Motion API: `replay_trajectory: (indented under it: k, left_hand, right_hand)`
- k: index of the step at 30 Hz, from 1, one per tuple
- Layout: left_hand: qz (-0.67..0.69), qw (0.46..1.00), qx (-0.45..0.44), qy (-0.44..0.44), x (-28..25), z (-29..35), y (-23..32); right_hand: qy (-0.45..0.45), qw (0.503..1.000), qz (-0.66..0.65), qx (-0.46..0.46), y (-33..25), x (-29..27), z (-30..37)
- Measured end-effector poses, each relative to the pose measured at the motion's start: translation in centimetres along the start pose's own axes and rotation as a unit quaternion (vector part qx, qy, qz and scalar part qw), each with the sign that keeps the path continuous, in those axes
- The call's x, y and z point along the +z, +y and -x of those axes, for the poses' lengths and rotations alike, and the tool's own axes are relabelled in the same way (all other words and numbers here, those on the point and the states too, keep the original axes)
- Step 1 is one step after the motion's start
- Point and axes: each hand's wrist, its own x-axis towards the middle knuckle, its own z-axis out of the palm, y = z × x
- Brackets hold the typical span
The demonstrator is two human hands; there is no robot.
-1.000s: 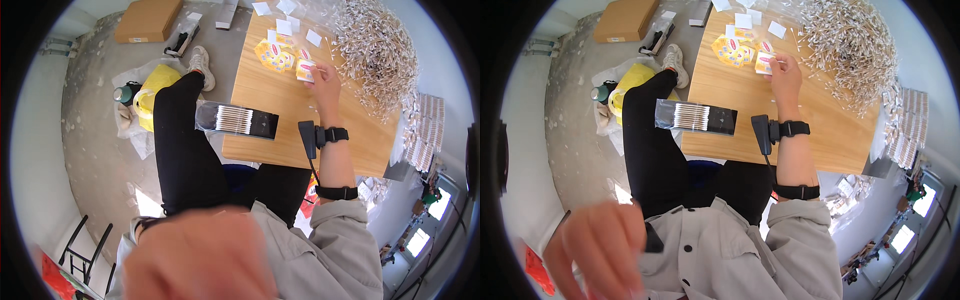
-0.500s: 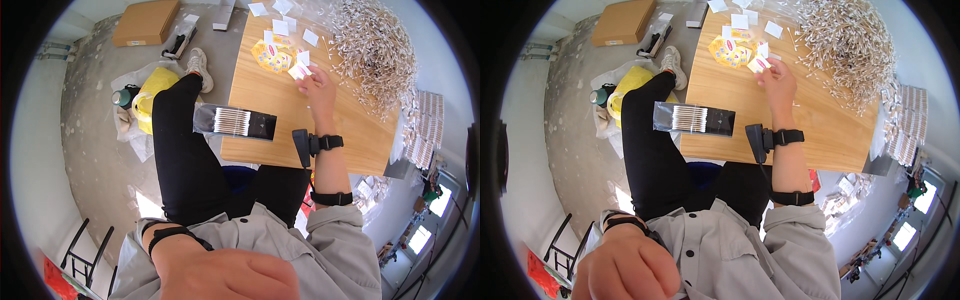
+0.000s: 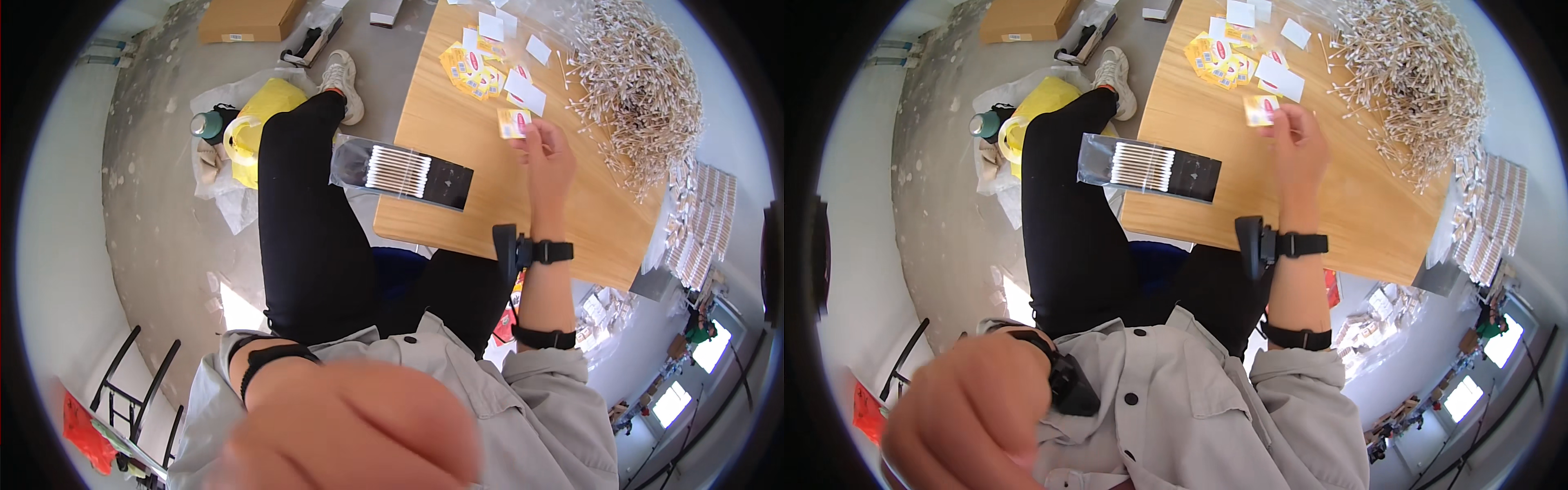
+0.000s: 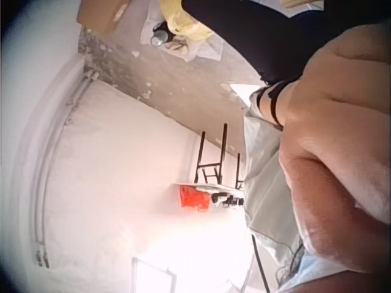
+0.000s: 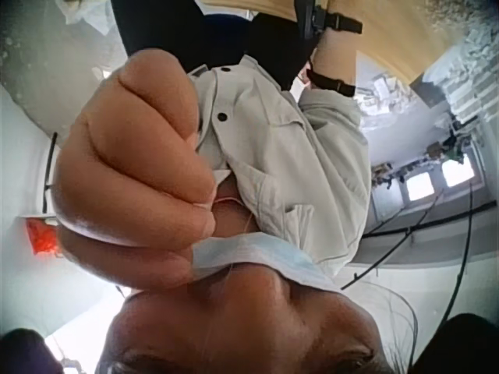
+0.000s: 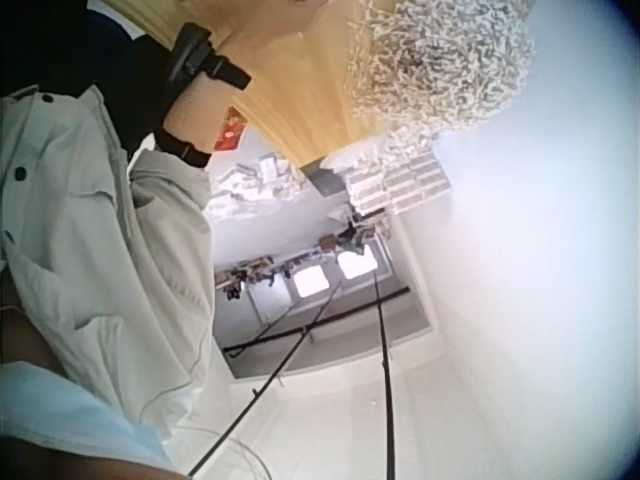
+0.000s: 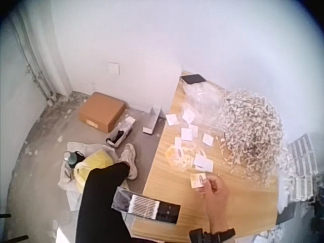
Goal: The person sits on the floor and packs cotton swabs into small plastic bags. They gather swabs from a large pile on a wooden table, align them into neat bundles, and insert them into clear packaging. The person then seals the bags and places them aside.
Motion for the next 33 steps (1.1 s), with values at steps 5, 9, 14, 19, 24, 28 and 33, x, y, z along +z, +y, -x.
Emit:
replay_trajectory:
  k: [5, 9, 14, 19, 24, 28, 33]
  left_hand:
    - [-0.439, 0.862, -0.068, 0.246, -6.2, -1.1, -6.3]
    - [-0.563, 0.751, -0.224, 0.262, -14.5, 3.5, -12.0]
    - [-0.359, 0.814, -0.333, 0.312, -16.0, 5.7, -15.4]
    - [-0.235, 0.835, -0.377, 0.325, -15.3, 6.1, -16.4]
    - [-0.198, 0.856, -0.339, 0.337, -15.6, 6.6, -17.2]
    - [-0.214, 0.865, -0.318, 0.324, -15.8, 6.9, -17.5]
    - [-0.221, 0.864, -0.308, 0.331, -15.6, 6.9, -17.5]
  right_hand:
    - [-0.041, 0.971, -0.169, 0.161, -1.8, 1.7, 6.0]
    - [-0.079, 0.958, -0.209, 0.181, -1.6, 4.2, 9.7]
    - [-0.059, 0.965, -0.196, 0.164, -0.1, 5.4, 11.4]
    - [-0.029, 0.981, -0.155, 0.112, -0.6, 6.4, 12.0]
    - [-0.038, 0.986, -0.141, 0.084, -0.8, 7.0, 12.6]
    - [-0.062, 0.986, -0.129, 0.090, -0.6, 7.0, 12.5]
    - [-0.115, 0.991, -0.040, 0.056, -1.2, 6.9, 11.3]
